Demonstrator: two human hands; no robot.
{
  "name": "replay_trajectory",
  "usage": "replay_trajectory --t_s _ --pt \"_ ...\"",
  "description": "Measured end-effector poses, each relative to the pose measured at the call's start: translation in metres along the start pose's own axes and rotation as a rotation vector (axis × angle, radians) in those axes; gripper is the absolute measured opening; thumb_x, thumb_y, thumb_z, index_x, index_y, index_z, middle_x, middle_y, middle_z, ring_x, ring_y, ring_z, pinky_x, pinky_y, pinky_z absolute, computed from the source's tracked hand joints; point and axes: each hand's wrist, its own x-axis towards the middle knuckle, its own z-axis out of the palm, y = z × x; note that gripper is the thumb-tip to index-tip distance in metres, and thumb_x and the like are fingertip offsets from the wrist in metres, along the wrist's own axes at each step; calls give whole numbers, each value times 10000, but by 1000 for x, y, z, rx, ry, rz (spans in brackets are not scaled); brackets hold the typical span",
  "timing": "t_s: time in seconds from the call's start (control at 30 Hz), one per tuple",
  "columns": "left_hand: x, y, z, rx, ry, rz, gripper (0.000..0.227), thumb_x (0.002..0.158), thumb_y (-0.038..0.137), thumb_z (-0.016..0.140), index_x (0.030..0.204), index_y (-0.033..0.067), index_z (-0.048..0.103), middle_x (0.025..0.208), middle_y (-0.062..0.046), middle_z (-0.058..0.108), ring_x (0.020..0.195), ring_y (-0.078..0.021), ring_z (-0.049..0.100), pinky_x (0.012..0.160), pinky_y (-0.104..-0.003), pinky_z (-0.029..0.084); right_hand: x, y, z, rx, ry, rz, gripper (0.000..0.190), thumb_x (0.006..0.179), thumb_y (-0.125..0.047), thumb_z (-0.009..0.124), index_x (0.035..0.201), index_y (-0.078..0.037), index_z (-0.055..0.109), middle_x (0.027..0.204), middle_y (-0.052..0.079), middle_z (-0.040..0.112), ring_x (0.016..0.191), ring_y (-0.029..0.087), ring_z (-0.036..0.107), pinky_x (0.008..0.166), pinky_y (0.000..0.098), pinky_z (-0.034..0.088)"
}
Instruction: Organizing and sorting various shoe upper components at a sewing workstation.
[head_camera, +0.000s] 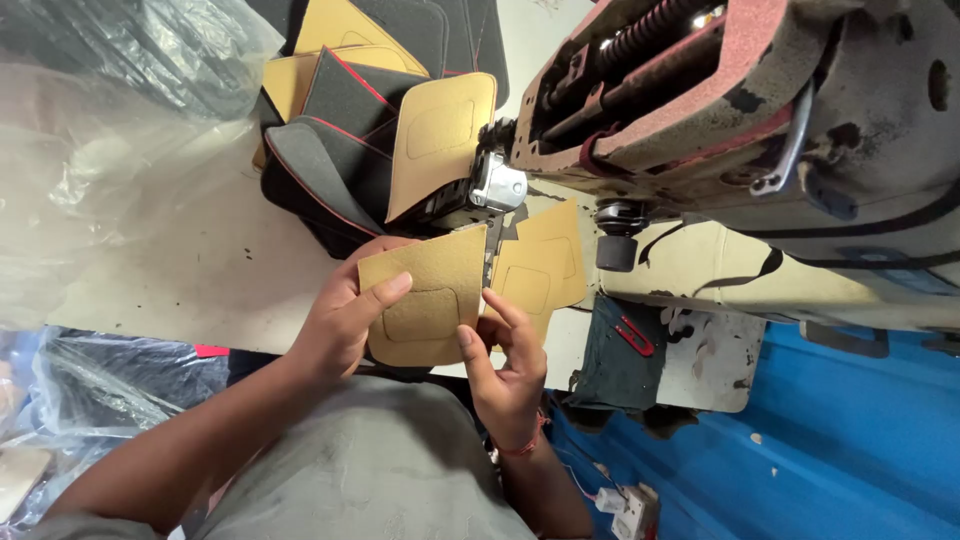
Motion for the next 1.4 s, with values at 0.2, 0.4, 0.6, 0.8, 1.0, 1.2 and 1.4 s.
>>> replay_trajectory --t_s 0.2,0.4,0.6,0.8,1.0,1.2,1.4 --pt "0 10 2 191 -29 86 319 1020 197 573 1299 43 575 1191 -34 658 1098 -113 606 967 -307 512 46 -40 -3 188 -49 -29 265 998 -50 578 1248 37 591 1140 27 609 1058 100 606 962 244 490" --pt "6 22 0 252 -21 70 308 1030 180 550 1300 33 562 1172 -35 632 1085 -97 580 952 -277 486 66 -7 -3 235 -131 -10 175 1100 -94 578 1072 52 670 926 -12 608 811 48 510 725 210 424" --pt "20 29 -6 323 -20 159 318 1042 153 530 1326 9 521 1201 -36 600 1082 -80 552 955 -262 473 79 -3 8 319 -66 115 174 1063 -115 610 985 24 680 792 -44 598 696 31 490 620 199 387" --pt "33 42 -4 288 -39 119 318 1055 143 520 1335 -9 520 1153 -35 622 1036 -61 566 905 -237 490 91 -1 16 348 22 120 198 1067 -120 632 945 23 693 712 -68 540 607 5 412 535 185 304" --pt "34 50 1 256 -89 115 342 1050 150 519 1356 -1 497 1153 -33 645 1045 -54 586 904 -232 500 90 -12 19 305 51 87 202 1059 -138 617 941 12 684 751 -44 594 644 26 475 566 204 371" --pt "29 48 -1 299 -78 134 328 1056 136 523 1350 -9 513 1160 -37 643 1049 -57 586 909 -238 503 90 -1 19 440 -15 143 235 1074 -151 606 917 14 666 731 -9 595 608 60 492 562 219 385" --pt "32 55 4 277 -46 123 343 1037 154 538 1340 -7 520 1151 -36 652 1033 -62 595 898 -244 511 97 -10 22 479 -18 138 226 1070 -141 599 936 24 673 752 1 622 609 60 498 564 220 386"
